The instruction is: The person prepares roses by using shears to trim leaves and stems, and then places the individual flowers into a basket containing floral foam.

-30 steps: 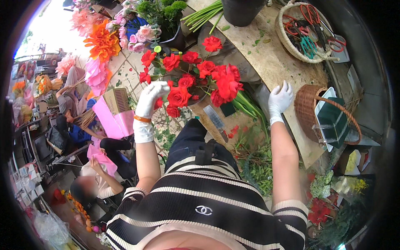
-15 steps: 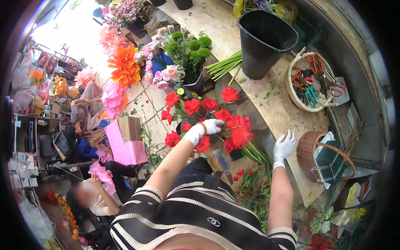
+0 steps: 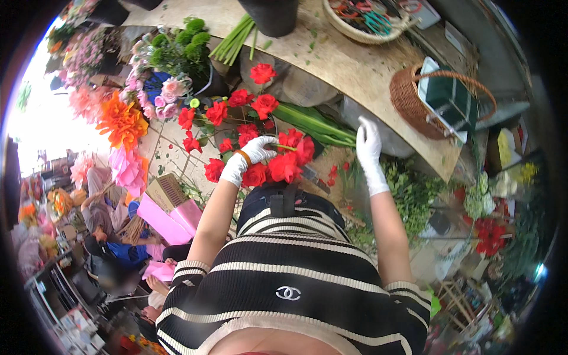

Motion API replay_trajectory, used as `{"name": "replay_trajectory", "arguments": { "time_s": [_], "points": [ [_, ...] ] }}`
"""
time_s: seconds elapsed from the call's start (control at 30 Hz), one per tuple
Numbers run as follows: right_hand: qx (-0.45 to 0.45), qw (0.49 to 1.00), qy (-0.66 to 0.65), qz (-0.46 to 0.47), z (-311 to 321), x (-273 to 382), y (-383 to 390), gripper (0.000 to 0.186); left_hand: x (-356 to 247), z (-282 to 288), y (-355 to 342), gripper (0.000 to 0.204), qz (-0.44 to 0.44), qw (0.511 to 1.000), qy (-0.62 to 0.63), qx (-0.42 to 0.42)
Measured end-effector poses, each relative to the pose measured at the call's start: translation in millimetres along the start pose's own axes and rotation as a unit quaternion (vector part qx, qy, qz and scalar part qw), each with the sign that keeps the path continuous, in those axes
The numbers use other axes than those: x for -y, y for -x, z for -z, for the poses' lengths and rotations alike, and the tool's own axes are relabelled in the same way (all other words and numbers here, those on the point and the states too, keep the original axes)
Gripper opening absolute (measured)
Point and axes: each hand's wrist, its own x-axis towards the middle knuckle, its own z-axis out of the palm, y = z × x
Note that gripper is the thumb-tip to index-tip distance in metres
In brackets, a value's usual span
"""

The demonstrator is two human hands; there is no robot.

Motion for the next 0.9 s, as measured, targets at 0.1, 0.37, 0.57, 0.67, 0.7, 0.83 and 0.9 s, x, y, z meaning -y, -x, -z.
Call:
{"name": "replay_trajectory", "arguments": {
  "time_s": [0.1, 0.37, 0.57, 0.67, 0.7, 0.83, 0.9],
  "points": [
    [0.091, 0.99, -0.002, -0.104, 10.4, -5.3, 85.7, 0.021, -0.9, 1.7, 5.8, 0.034, -0.004, 0.999, -0.043, -0.029],
    [0.012, 0.698, -0.233, -0.677, 39.8, -108.7, 376.7, 0.024, 8.7, 36.5, -12.5, 0.016, -0.029, 0.973, 0.113, -0.197],
    [-0.07, 0.614, -0.21, -0.758, 41.7, -74.8, 454.6, 0.032, -21.5, 94.8, -1.3, 0.025, -0.018, 0.931, 0.232, -0.281],
    [-0.019, 0.691, -0.187, -0.698, 40.1, -34.1, 417.0, 0.033, -25.9, 115.9, 0.0, 0.018, -0.031, 0.946, 0.151, -0.286],
    [0.001, 0.694, -0.194, -0.693, 42.2, -27.7, 407.1, 0.033, -27.4, 117.3, -0.3, 0.017, -0.047, 0.937, 0.177, -0.296],
    [0.024, 0.72, -0.185, -0.668, 42.4, -43.9, 380.4, 0.035, -37.1, 114.7, -2.2, 0.028, -0.119, 0.927, 0.176, -0.309],
    [0.039, 0.774, -0.144, -0.615, 45.2, -77.9, 393.7, 0.034, -31.0, 107.8, -0.3, 0.026, -0.102, 0.949, 0.111, -0.278]
  ]
}}
